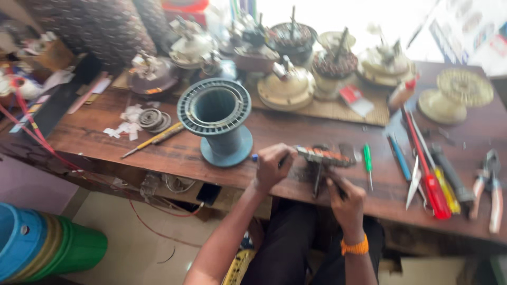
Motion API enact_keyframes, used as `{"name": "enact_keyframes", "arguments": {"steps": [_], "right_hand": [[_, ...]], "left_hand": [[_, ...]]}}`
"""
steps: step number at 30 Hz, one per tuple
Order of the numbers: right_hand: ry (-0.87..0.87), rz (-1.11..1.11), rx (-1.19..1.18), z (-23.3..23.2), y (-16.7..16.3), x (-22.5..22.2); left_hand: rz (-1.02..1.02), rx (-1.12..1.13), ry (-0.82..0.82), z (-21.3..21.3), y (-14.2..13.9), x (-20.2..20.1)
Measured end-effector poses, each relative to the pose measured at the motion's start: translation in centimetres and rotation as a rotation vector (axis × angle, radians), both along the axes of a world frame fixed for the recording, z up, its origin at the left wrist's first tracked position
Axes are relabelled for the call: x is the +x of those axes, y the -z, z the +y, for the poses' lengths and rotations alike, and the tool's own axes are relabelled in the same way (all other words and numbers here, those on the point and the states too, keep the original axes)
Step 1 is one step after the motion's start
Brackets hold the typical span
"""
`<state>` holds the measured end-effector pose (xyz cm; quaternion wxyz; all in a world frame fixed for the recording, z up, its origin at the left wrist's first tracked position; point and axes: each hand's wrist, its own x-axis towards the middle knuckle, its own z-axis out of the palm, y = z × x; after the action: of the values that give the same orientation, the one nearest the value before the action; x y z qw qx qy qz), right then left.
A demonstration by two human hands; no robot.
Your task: The person sits at a workbench and strips copper wire windings from a small electric motor armature, pulling the wire off the slots by hand and turning the armature to reach different sides. Near the end they use a green-handled screwdriver to pry at the remaining windings.
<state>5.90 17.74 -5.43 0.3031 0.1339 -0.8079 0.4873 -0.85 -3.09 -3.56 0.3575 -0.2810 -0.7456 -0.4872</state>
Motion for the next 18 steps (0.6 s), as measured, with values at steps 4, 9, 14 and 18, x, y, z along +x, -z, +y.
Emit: {"name": "enact_keyframes", "arguments": {"steps": [4, 9, 14, 18], "right_hand": [[0.053, -0.061, 0.029, 0.2, 0.0, 0.2], [0.044, -0.133, 0.027, 0.2, 0.1, 0.8], [0.055, -0.161, 0.013, 0.0, -0.1, 0.8], [0.061, -0.098, 0.038, 0.2, 0.4, 0.9]], "left_hand": [[0.005, 0.010, 0.025, -0.1, 0.0, -0.5], [-0.177, 0.026, 0.005, 0.1, 1.0, -0.4], [0.117, -0.102, 0.055, 0.1, 0.4, 0.4], [0.180, -0.182, 0.109, 0.0, 0.3, 0.8]]}}
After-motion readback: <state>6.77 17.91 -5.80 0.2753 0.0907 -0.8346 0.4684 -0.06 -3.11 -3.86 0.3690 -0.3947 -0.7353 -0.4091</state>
